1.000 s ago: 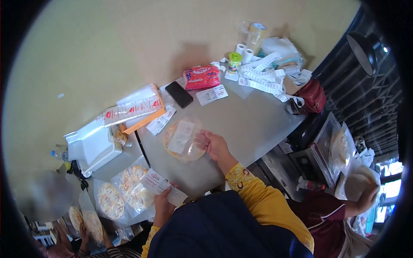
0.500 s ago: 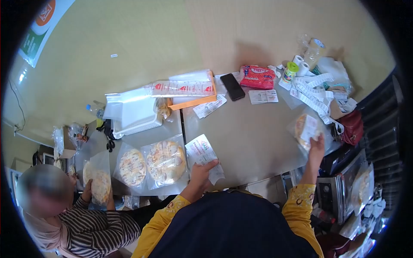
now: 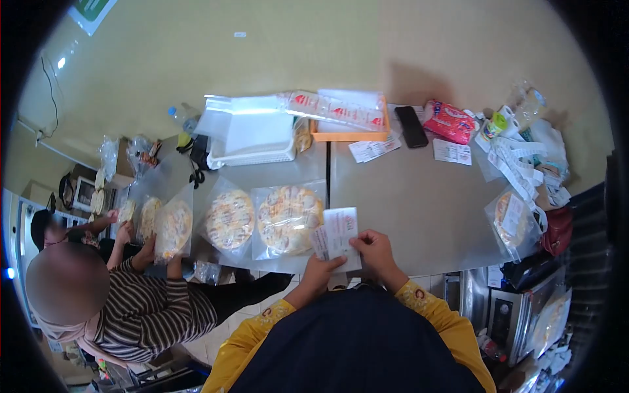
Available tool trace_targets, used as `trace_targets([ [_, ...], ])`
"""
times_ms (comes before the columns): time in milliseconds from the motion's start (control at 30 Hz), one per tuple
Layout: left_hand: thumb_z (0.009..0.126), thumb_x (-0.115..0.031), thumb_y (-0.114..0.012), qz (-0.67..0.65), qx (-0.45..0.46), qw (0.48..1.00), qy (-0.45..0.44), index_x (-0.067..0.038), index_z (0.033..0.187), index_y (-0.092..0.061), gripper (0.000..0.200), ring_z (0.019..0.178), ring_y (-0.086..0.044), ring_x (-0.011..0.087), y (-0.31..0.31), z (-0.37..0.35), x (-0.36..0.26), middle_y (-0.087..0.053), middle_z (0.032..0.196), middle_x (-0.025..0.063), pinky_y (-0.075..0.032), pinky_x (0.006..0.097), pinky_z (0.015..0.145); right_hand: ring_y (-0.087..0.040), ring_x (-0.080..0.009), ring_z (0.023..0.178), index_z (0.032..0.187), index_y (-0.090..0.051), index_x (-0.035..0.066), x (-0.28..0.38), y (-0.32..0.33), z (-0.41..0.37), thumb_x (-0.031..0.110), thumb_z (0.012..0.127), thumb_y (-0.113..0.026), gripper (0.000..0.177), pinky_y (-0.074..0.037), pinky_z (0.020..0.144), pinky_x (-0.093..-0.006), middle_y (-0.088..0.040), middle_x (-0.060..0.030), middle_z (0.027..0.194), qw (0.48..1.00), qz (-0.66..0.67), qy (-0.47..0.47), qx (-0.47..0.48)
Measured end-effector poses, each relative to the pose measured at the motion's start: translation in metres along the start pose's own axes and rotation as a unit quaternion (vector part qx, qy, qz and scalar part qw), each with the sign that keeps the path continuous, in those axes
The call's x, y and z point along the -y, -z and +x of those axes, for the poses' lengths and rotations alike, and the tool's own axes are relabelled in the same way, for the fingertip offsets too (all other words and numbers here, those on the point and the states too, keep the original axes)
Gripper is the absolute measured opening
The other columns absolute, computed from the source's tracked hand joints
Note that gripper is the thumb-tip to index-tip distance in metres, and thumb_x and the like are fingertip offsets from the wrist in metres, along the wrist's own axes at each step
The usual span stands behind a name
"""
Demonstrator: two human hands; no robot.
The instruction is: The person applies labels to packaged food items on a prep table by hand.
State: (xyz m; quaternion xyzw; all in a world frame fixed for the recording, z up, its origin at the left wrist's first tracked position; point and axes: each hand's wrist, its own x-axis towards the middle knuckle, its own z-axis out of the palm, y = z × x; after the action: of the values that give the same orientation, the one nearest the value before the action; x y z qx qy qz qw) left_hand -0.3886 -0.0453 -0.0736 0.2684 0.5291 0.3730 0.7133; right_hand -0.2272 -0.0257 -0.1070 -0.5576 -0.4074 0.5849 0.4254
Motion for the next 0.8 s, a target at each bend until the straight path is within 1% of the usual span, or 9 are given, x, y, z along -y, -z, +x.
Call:
trace_targets([
  [67,0.079,-0.004,-0.060,-0.027,-0.018,0.999,0.015,0.001,0.105,-0.053,0.027,0.086,-0.059,0.0216,0.032,-0.012,-0.004,-0.061,0.096,0.0111,-0.047,0.0331,0.079,-0.056,-0.0099,0.065,0.081,-0.059,0.002,0.010,0.000,0.005,0.008,0.077,-0.065,0.010,-0.048,0.060,-0.0254,-0.059,-0.0020,0.072,0.994,0.078,-0.073,-0.035],
  [200,0.084,-0.001,-0.050,-0.182,-0.086,0.979,0.043,0.002,0.114,-0.045,0.031,0.087,-0.060,0.0286,0.103,-0.039,-0.012,-0.059,0.103,0.0165,-0.048,0.0408,0.080,-0.059,-0.0168,0.077,0.090,-0.055,0.001,0.005,0.013,0.013,0.007,0.080,-0.061,0.013,-0.049,0.074,-0.0322,-0.060,-0.0059,0.085,0.948,0.271,-0.167,0.017],
  [267,0.085,0.001,-0.044,-0.224,-0.109,0.968,0.028,0.001,0.118,-0.042,0.032,0.089,-0.059,0.0311,0.138,-0.043,-0.004,-0.057,0.106,0.0181,-0.048,0.0434,0.081,-0.059,-0.0178,0.080,0.094,-0.054,0.000,0.001,0.021,0.014,0.006,0.081,-0.059,0.015,-0.048,0.076,-0.0321,-0.060,-0.0086,0.090,0.937,0.292,-0.192,0.007],
  [400,0.088,-0.006,-0.043,-0.241,-0.063,0.965,0.085,-0.002,0.119,-0.042,0.032,0.097,-0.055,0.0322,0.172,-0.035,-0.007,-0.054,0.112,0.0170,-0.045,0.0440,0.087,-0.059,-0.0186,0.081,0.097,-0.053,-0.001,-0.004,0.015,0.026,0.008,0.083,-0.056,0.017,-0.048,0.075,-0.0318,-0.059,-0.0098,0.093,0.918,0.325,-0.225,0.024],
  [500,0.090,-0.010,-0.039,-0.234,-0.082,0.964,0.095,-0.002,0.120,-0.040,0.031,0.095,-0.056,0.0346,0.184,-0.018,0.000,-0.054,0.109,0.0175,-0.046,0.0469,0.084,-0.060,-0.0179,0.081,0.096,-0.055,0.001,-0.026,-0.010,0.047,0.009,0.082,-0.057,0.016,-0.048,0.077,-0.0328,-0.061,-0.0075,0.090,0.935,0.261,-0.232,0.064],
  [600,0.090,-0.009,-0.041,-0.246,-0.144,0.956,0.070,0.000,0.117,-0.040,0.029,0.091,-0.058,0.0341,0.201,-0.006,0.005,-0.055,0.104,0.0177,-0.047,0.0468,0.081,-0.058,-0.0133,0.073,0.089,-0.058,0.000,-0.024,-0.054,0.053,0.008,0.079,-0.060,0.012,-0.047,0.068,-0.0278,-0.062,-0.0059,0.081,0.972,0.103,-0.205,0.048],
  [700,0.090,-0.010,-0.041,-0.245,-0.211,0.945,0.050,0.001,0.115,-0.041,0.027,0.088,-0.060,0.0334,0.211,-0.003,-0.002,-0.057,0.100,0.0180,-0.048,0.0461,0.079,-0.056,-0.0096,0.064,0.081,-0.061,-0.001,-0.049,-0.076,0.062,0.008,0.076,-0.062,0.011,-0.045,0.060,-0.0240,-0.062,-0.0042,0.073,0.992,-0.110,-0.061,0.009],
  [733,0.090,-0.010,-0.041,-0.242,-0.232,0.941,0.047,0.001,0.115,-0.042,0.027,0.088,-0.060,0.0332,0.211,-0.002,-0.004,-0.057,0.099,0.0181,-0.049,0.0459,0.078,-0.055,-0.0094,0.063,0.080,-0.061,-0.001,-0.048,-0.079,0.061,0.008,0.076,-0.063,0.011,-0.044,0.060,-0.0237,-0.062,-0.0041,0.072,0.992,-0.111,-0.062,-0.006],
  [800,0.091,-0.010,-0.041,-0.245,-0.190,0.949,0.058,0.002,0.114,-0.042,0.026,0.088,-0.060,0.0331,0.212,-0.001,-0.005,-0.057,0.100,0.0180,-0.049,0.0457,0.078,-0.055,-0.0088,0.061,0.078,-0.061,-0.002,-0.045,-0.082,0.059,0.008,0.075,-0.064,0.012,-0.044,0.058,-0.0232,-0.062,-0.0040,0.071,0.991,-0.113,-0.065,-0.036],
])
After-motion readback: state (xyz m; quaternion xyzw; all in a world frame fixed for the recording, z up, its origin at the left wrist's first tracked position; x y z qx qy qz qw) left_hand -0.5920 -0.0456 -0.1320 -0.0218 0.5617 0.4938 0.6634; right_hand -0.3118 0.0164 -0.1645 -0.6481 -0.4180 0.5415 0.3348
